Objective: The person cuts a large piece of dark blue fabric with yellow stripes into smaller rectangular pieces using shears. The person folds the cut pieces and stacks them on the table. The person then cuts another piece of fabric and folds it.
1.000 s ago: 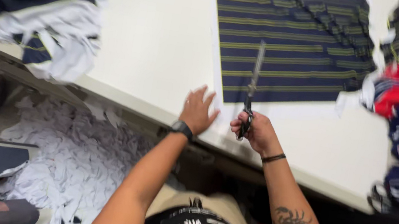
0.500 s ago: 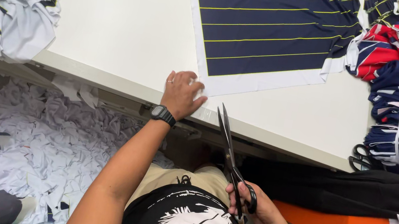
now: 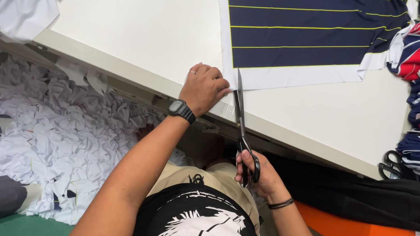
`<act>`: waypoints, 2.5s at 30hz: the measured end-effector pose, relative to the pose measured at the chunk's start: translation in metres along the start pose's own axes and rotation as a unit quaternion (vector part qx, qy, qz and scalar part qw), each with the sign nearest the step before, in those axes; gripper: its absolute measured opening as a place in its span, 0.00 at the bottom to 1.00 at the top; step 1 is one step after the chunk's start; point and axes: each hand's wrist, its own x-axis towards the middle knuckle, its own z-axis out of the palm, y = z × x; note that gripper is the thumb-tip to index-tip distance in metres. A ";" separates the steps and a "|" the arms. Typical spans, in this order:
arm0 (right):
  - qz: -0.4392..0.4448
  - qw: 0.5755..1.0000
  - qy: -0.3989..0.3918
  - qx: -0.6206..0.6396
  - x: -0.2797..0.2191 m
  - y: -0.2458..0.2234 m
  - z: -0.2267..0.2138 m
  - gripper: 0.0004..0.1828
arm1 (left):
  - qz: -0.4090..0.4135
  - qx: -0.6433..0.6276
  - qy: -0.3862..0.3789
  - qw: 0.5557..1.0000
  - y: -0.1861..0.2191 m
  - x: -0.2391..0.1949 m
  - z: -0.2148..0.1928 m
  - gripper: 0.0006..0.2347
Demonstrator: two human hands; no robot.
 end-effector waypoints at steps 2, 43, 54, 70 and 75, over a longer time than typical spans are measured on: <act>-0.017 1.000 0.000 -0.010 0.003 -0.005 0.004 0.25 | 0.003 -0.002 0.004 1.000 -0.001 0.001 0.000 0.05; -0.009 0.998 0.041 -0.053 0.042 -0.054 0.015 0.25 | -0.013 -0.035 0.028 0.999 -0.002 0.001 -0.002 0.05; -0.006 0.998 0.036 -0.043 0.038 -0.056 0.020 0.23 | -0.051 -0.046 -0.033 0.997 -0.005 0.003 0.004 0.08; 0.007 0.990 0.049 -0.129 0.050 -0.080 0.017 0.29 | -0.112 0.055 -0.063 0.990 -0.041 0.042 0.015 0.19; 0.013 0.986 0.089 -0.142 0.065 -0.093 0.022 0.32 | -0.116 0.057 -0.064 0.990 -0.041 0.043 0.015 0.17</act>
